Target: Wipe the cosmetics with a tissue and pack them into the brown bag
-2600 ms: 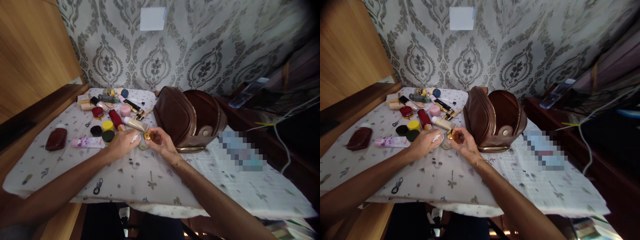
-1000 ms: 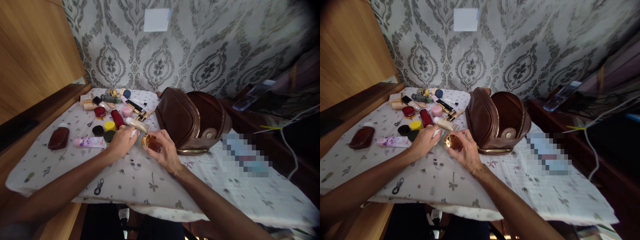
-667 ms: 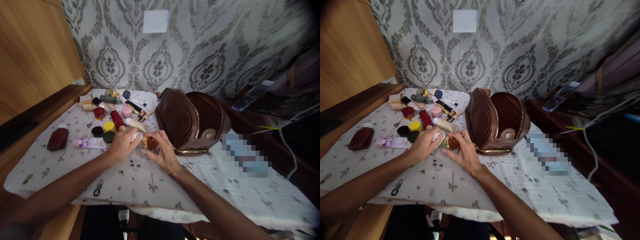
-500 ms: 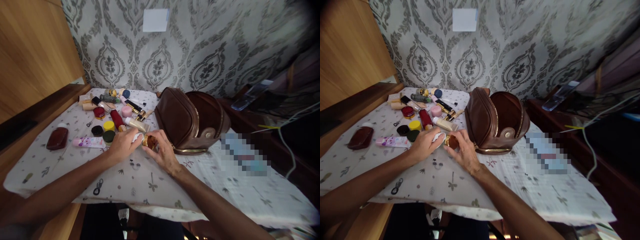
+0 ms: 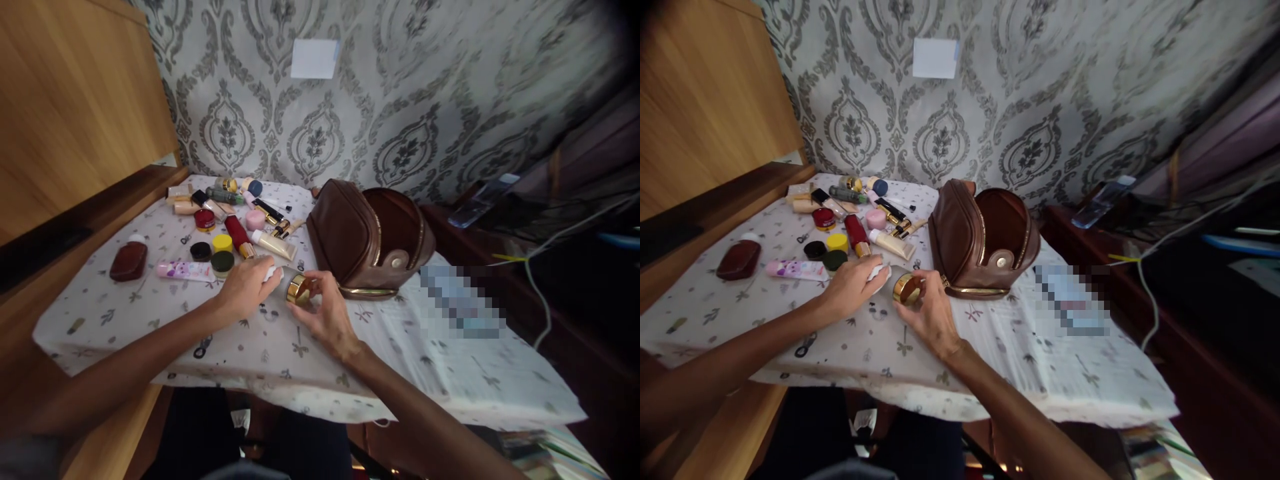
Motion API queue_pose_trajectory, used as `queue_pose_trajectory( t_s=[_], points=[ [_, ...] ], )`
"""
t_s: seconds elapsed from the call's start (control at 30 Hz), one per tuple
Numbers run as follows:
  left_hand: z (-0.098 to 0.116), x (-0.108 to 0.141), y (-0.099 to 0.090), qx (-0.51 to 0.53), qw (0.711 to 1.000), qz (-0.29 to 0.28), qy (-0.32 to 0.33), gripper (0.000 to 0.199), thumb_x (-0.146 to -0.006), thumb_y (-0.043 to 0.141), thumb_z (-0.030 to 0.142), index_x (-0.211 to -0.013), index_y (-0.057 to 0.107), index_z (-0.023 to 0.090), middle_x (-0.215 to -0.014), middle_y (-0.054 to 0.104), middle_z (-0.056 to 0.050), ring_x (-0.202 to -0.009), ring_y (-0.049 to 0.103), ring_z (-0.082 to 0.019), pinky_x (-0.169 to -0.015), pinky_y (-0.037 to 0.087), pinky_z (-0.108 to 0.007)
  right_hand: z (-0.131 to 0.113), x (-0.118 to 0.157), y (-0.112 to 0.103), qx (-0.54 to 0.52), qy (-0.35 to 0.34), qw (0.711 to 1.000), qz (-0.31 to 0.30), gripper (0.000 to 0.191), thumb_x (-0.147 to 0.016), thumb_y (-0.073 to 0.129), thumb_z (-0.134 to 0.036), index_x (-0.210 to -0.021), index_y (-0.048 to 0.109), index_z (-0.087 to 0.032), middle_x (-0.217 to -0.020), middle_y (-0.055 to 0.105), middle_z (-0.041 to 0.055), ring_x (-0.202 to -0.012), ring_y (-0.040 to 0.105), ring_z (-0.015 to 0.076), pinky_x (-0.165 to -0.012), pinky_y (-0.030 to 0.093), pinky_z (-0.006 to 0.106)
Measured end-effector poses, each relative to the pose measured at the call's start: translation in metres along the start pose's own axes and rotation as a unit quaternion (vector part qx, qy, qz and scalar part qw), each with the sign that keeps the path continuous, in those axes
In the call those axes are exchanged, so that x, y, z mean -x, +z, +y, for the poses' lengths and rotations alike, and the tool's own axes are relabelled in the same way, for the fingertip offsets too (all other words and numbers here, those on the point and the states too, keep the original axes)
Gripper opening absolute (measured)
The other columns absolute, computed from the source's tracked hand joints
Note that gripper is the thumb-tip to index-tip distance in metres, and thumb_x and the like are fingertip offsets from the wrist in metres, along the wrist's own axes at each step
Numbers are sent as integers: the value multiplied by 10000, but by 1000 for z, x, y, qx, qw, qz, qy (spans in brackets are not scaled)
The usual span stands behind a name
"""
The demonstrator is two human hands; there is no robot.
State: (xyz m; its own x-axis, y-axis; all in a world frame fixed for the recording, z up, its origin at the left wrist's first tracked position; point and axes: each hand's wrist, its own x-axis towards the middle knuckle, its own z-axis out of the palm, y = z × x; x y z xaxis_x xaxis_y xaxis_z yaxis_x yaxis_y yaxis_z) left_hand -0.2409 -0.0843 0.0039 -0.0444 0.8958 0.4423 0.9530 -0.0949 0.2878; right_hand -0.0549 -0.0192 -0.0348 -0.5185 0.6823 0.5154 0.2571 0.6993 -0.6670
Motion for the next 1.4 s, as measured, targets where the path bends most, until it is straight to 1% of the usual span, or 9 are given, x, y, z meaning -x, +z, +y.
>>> queue_pose_trajectory(
  t_s=[0.1, 0.2, 0.37, 0.5, 0.63, 0.8, 1.03, 1.23, 1.4],
  points=[
    [15, 4, 0, -22, 999, 11, 31, 219, -976, 468, 305, -816, 564, 191, -737, 658, -38, -677, 626, -195, -612, 381, -287, -3, 3, 1, 5, 8, 1000, 10, 496, -749, 753, -332, -1153, 487, -222, -1018, 610, 73, -875, 620, 233, -794, 538, 393],
    [22, 1, 0, -27, 999, 11, 35, 212, -969, 479, 308, -818, 574, 194, -729, 661, -36, -654, 619, -195, -595, 365, -286, -5, 2, 1, 16, 2, 1000, 12, 443, -767, 730, -305, -1130, 491, -221, -1005, 605, 72, -916, 619, 244, -815, 530, 398],
    [7, -6, 1, -10, 999, 12, -32, 240, -964, 497, 287, -748, 557, 201, -682, 639, -20, -670, 610, -185, -604, 342, -276, -6, 0, -1, 36, -50, 998, -9, 416, -771, 702, -208, -1143, 515, -218, -1057, 581, 95, -1000, 600, 276, -847, 526, 424],
    [-8, -4, 4, 1, 998, 8, -59, 266, -971, 486, 300, -726, 527, 203, -622, 578, 5, -624, 578, -171, -598, 321, -274, -7, 1, -2, 47, -50, 997, -29, 441, -790, 711, -206, -1191, 532, -247, -1100, 558, 92, -1020, 600, 274, -821, 545, 408],
    [-10, 1, 9, 11, 999, 34, -32, 265, -967, 470, 299, -721, 504, 209, -635, 579, 10, -619, 572, -161, -600, 328, -273, -7, 1, -4, 38, -37, 998, -30, 456, -807, 747, -296, -1212, 543, -245, -1076, 564, 74, -945, 630, 247, -773, 563, 380],
    [-5, 7, 11, 27, 995, 86, 45, 254, -974, 450, 305, -743, 499, 210, -688, 610, -9, -646, 586, -160, -610, 364, -271, -5, 2, -2, 29, -24, 999, -13, 470, -832, 731, -443, -1199, 536, -221, -1046, 600, 72, -844, 645, 220, -710, 568, 358],
    [5, 12, 10, 33, 988, 116, 94, 258, -980, 438, 298, -742, 483, 208, -654, 592, 5, -580, 555, -145, -574, 358, -273, 1, 3, 1, 31, -51, 998, 12, 496, -788, 763, -320, -1198, 504, -216, -1038, 615, 71, -761, 631, 192, -703, 571, 354],
    [2, 9, 10, 29, 993, 110, 41, 270, -975, 450, 301, -724, 484, 209, -667, 589, 0, -633, 573, -155, -603, 360, -275, -3, 1, -1, 36, -106, 994, -10, 485, -771, 727, -160, -1203, 520, -240, -1085, 584, 83, -995, 614, 251, -801, 568, 382],
    [-6, 5, 12, 28, 996, 84, -20, 295, -972, 458, 316, -699, 493, 210, -613, 558, 17, -579, 535, -146, -580, 316, -279, -7, 1, -2, 29, -106, 993, -33, 467, -785, 679, -116, -1206, 528, -247, -1126, 567, 84, -1025, 597, 248, -823, 564, 388]
  ],
)
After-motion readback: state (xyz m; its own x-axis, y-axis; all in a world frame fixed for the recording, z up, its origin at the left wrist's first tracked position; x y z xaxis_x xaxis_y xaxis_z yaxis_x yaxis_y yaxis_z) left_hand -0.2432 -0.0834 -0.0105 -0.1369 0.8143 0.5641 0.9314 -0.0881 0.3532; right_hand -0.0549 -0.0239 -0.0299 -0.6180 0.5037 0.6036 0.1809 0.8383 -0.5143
